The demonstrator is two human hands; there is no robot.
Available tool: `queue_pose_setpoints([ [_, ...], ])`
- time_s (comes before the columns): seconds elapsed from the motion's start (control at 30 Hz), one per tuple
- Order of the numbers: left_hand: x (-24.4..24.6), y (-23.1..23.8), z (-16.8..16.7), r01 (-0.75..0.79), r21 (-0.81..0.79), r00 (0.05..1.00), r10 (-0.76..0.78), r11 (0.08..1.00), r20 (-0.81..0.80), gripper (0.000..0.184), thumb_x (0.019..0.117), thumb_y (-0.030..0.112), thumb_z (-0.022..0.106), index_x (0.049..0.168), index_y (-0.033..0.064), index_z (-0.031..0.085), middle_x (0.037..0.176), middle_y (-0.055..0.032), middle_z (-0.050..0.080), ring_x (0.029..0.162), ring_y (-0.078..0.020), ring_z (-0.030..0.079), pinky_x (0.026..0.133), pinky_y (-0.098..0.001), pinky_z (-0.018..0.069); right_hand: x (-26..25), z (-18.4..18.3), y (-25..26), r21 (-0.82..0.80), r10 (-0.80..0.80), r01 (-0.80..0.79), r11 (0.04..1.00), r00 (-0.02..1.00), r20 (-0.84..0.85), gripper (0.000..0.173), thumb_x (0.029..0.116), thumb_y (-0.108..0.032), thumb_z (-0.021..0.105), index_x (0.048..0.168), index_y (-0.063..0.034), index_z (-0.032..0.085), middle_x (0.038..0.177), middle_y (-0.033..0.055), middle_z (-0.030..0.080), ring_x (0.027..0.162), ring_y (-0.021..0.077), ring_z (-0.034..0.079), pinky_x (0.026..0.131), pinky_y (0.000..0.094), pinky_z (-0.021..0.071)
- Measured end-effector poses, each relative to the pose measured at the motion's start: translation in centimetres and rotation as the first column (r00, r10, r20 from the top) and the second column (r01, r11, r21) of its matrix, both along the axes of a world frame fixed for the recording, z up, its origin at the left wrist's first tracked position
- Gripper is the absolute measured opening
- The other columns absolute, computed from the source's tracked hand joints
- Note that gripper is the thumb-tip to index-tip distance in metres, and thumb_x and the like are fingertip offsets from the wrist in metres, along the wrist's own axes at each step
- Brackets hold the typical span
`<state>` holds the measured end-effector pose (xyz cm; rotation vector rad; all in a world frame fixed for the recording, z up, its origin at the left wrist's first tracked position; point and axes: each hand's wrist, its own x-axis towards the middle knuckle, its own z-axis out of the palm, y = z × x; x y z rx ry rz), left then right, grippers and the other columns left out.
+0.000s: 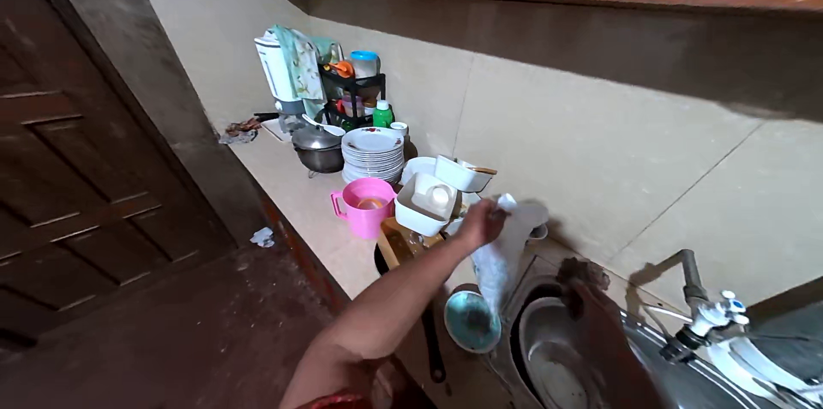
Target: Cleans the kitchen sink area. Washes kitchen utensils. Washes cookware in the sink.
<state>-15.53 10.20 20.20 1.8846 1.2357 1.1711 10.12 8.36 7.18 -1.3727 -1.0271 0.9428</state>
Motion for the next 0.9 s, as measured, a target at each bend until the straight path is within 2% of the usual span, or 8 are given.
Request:
queue_pose_setpoints([
  [0.1,-4.1,-1.0,4.7,-0.079,0.024,0.995,0.078,0.997,0.058,0.029,0.1064,0.009,0.05,0.128,-0.0076,0.06,0.111,-0.0239,0.067,0.099,-0.0287,0.066,0.09,-0.0465,0.0525,2.4,-4.6,-2.5,-0.144,-0.052,0.061,0.988,0.997,0.062,0.026,0.1087,-0.016,0.045,0.112,0.0061,0.057,0.078,0.003,0.059,0.061,0.0061,0.056,0.06,0.0256,0.0518],
  [0.27,-13.4,-2.6,9.4,-0.292,0.142,0.939,0.255,0.946,0.231,0.021,0.105,0.007,0.048,0.12,-0.0023,0.06,0.091,-0.0045,0.064,0.075,-0.005,0.062,0.072,-0.0273,0.0555,4.8,-12.1,-7.6,-0.328,-0.186,0.179,0.927,0.983,0.011,0.028,0.1081,-0.016,0.046,0.121,0.0075,0.053,0.089,0.0064,0.061,0.066,0.0059,0.059,0.063,0.0258,0.0537],
  [0.4,-21.6,-2.5,9.7,-0.472,0.182,0.881,0.453,0.863,0.134,0.023,0.1028,0.009,0.047,0.119,0.0009,0.062,0.088,-0.0031,0.063,0.072,-0.0061,0.06,0.069,-0.0312,0.0545,5.5,-15.6,-10.5,-0.201,-0.164,0.249,0.947,0.917,0.363,0.036,0.1052,-0.012,0.05,0.12,0.0201,0.057,0.105,0.031,0.065,0.086,0.0261,0.066,0.084,0.042,0.0554],
  [0.5,-26.7,-1.6,8.3,-0.582,0.233,0.774,0.618,0.78,-0.136,0.027,0.1041,0.012,0.047,0.115,-0.0074,0.061,0.087,-0.0195,0.06,0.072,-0.0269,0.056,0.068,-0.0505,0.0476,5.0,-16.4,-11.4,-0.099,-0.188,0.28,0.955,0.827,0.529,0.033,0.1025,-0.011,0.053,0.117,0.0179,0.061,0.106,0.0355,0.067,0.095,0.0442,0.069,0.091,0.0576,0.0535],
  [0.63,-32.6,1.7,4.7,-0.683,0.261,0.591,0.726,0.682,-0.352,0.038,0.1076,0.019,0.048,0.122,-0.0147,0.057,0.11,-0.0446,0.059,0.105,-0.0636,0.058,0.087,-0.0802,0.0407,3.0,-16.5,-11.2,-0.05,-0.331,0.452,0.891,0.72,0.609,0.029,0.103,-0.014,0.056,0.11,0.0109,0.068,0.097,0.0335,0.069,0.091,0.0516,0.068,0.084,0.0691,0.0494],
  [0.7,-36.4,4.8,1.6,-0.694,0.251,0.554,0.724,0.674,-0.412,0.042,0.1079,0.022,0.047,0.131,-0.0122,0.055,0.122,-0.0447,0.058,0.116,-0.0635,0.056,0.095,-0.0792,0.0393,1.8,-15.1,-11.0,-0.119,-0.33,0.518,0.847,0.689,0.646,0.029,0.1049,-0.017,0.054,0.113,0.0066,0.069,0.102,0.0321,0.07,0.098,0.0518,0.067,0.088,0.0695,0.0482],
  [0.8,-38.3,7.5,-2.2,-0.669,0.071,0.661,0.636,0.74,-0.398,0.043,0.1041,0.02,0.051,0.136,-0.0099,0.054,0.125,-0.0364,0.061,0.111,-0.0469,0.063,0.098,-0.0642,0.0462,1.1,-14.3,-10.9,-0.227,-0.241,0.52,0.823,0.682,0.69,0.032,0.1064,-0.02,0.051,0.121,0.003,0.068,0.114,0.0286,0.069,0.107,0.0473,0.067,0.093,0.0654,0.0499],
  [0.9,-37.5,9.0,-6.0,-0.62,-0.146,0.774,0.572,0.771,-0.27,0.046,0.1052,0.018,0.046,0.147,-0.0023,0.044,0.126,-0.0283,0.059,0.096,-0.0307,0.064,0.085,-0.0515,0.054,1.0,-13.8,-10.7,-0.319,-0.168,0.51,0.799,0.699,0.695,0.034,0.1069,-0.022,0.049,0.126,-0.0003,0.067,0.123,0.0253,0.068,0.113,0.0431,0.067,0.097,0.0613,0.0502],
])
